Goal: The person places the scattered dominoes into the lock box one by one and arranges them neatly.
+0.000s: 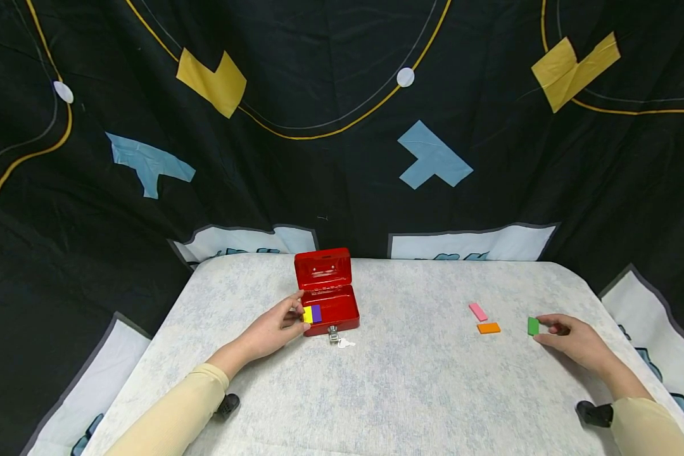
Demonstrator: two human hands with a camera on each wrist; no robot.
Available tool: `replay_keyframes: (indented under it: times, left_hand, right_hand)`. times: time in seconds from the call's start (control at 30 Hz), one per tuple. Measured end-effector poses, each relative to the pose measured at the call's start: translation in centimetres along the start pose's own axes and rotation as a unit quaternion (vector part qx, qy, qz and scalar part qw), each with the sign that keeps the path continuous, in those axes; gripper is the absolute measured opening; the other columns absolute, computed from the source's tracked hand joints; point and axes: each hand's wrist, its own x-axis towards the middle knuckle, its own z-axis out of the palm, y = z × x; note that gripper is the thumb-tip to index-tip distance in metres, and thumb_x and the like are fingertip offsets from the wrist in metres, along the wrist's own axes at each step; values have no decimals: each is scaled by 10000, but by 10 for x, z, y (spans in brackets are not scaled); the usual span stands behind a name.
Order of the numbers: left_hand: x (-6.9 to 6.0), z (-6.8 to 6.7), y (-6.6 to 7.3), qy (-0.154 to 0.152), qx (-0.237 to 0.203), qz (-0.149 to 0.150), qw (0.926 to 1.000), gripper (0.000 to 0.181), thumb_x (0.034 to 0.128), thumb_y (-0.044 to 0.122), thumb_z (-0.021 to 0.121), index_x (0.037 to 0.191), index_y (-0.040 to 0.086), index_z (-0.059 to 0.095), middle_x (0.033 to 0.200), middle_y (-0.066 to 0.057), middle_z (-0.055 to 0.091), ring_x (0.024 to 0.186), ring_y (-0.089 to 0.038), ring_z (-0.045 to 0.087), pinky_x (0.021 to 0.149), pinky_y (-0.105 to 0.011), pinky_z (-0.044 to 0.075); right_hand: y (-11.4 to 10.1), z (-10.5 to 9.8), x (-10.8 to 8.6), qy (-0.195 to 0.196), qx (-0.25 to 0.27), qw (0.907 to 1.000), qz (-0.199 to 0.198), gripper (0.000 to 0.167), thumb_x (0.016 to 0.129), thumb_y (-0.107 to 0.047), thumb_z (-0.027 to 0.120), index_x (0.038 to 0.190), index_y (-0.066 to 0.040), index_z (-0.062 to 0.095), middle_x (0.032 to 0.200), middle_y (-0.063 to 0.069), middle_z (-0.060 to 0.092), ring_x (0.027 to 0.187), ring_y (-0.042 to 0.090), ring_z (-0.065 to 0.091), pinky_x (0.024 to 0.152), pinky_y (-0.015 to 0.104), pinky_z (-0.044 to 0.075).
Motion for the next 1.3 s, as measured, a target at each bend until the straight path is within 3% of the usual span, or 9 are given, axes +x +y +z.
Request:
replay_keyframes:
  times: [1.0, 1.3]
  left_hand:
    - [0, 0, 0, -38, -44, 1, 10000, 328, 977, 353, 715, 1151, 134, 544, 1665, -6, 284, 1276, -223, 594, 1079, -409, 476]
    - [0, 0, 0, -30, -24, 27, 10000, 324, 984, 352, 706, 1161, 132, 547, 1665, -22, 283, 1282, -240, 592, 1089, -431, 464]
  right_hand:
    - [2, 4, 0, 191, -239, 9993, -230, 600, 958, -372, 734, 1326, 77, 586, 1052, 108, 582, 927, 247, 485, 733, 348, 436]
    - [-1, 2, 0, 148, -196, 9997, -95, 624, 962, -395, 724, 1306, 99, 558, 1010, 93, 553, 932, 254, 485, 722, 338, 429]
